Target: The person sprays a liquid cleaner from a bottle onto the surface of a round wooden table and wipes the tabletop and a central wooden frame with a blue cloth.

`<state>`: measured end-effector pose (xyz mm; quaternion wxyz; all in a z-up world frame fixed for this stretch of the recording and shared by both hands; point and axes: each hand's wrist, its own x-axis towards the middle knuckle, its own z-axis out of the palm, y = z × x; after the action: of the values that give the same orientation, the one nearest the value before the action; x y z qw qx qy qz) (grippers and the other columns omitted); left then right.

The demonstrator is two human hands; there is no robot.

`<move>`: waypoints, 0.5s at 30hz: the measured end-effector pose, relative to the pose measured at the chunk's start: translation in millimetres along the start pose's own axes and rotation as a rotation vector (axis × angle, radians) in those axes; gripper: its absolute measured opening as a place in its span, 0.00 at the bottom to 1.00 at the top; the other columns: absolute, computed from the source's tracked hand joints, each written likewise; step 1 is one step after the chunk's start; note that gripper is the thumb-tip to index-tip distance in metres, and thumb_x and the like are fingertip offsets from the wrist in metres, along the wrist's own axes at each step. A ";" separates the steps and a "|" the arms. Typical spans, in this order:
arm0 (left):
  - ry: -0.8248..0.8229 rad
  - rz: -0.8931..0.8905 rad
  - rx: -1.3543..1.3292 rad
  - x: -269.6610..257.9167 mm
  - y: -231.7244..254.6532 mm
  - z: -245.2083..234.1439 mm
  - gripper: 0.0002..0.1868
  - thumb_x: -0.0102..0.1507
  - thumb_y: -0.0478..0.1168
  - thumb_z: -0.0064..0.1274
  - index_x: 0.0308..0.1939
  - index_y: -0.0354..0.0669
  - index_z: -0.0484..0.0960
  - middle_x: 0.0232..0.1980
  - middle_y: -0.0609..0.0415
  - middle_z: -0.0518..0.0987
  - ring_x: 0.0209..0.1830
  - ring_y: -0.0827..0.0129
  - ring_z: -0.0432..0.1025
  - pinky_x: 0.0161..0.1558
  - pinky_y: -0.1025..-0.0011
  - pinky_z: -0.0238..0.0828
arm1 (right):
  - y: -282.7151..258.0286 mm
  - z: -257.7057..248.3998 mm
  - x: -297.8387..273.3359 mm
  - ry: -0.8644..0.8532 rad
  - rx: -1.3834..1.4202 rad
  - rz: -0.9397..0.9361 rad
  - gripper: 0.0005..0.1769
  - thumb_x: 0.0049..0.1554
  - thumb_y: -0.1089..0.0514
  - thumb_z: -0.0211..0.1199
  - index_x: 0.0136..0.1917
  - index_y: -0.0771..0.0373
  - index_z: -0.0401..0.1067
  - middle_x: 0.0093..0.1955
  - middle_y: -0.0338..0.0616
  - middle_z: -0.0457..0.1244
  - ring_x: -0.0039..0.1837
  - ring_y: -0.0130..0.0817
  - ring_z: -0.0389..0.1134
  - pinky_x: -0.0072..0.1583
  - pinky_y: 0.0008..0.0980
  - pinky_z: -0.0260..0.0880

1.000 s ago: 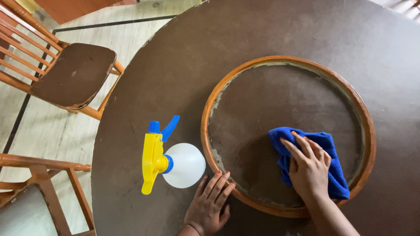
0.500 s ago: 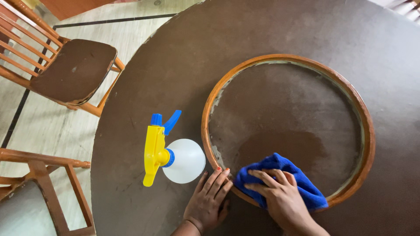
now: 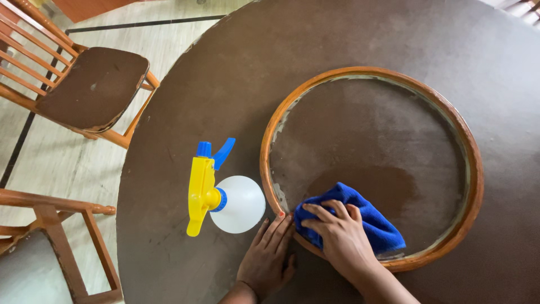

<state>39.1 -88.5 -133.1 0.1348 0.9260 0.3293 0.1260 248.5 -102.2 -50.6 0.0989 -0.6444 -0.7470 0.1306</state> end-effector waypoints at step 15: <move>0.088 0.017 -0.017 -2.8 1.6 2.1 0.38 0.63 0.46 0.47 0.75 0.33 0.58 0.82 0.41 0.52 0.83 0.52 0.44 0.78 0.53 0.41 | 15.9 1.8 -39.3 0.002 -0.044 -0.019 0.32 0.42 0.62 0.60 0.61 0.46 0.78 0.67 0.27 0.66 0.69 0.39 0.60 0.61 0.44 0.55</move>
<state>38.6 -91.8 -134.9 0.1269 0.9213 0.3258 0.1705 268.7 -139.0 -56.7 0.0868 -0.6393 -0.7557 0.1127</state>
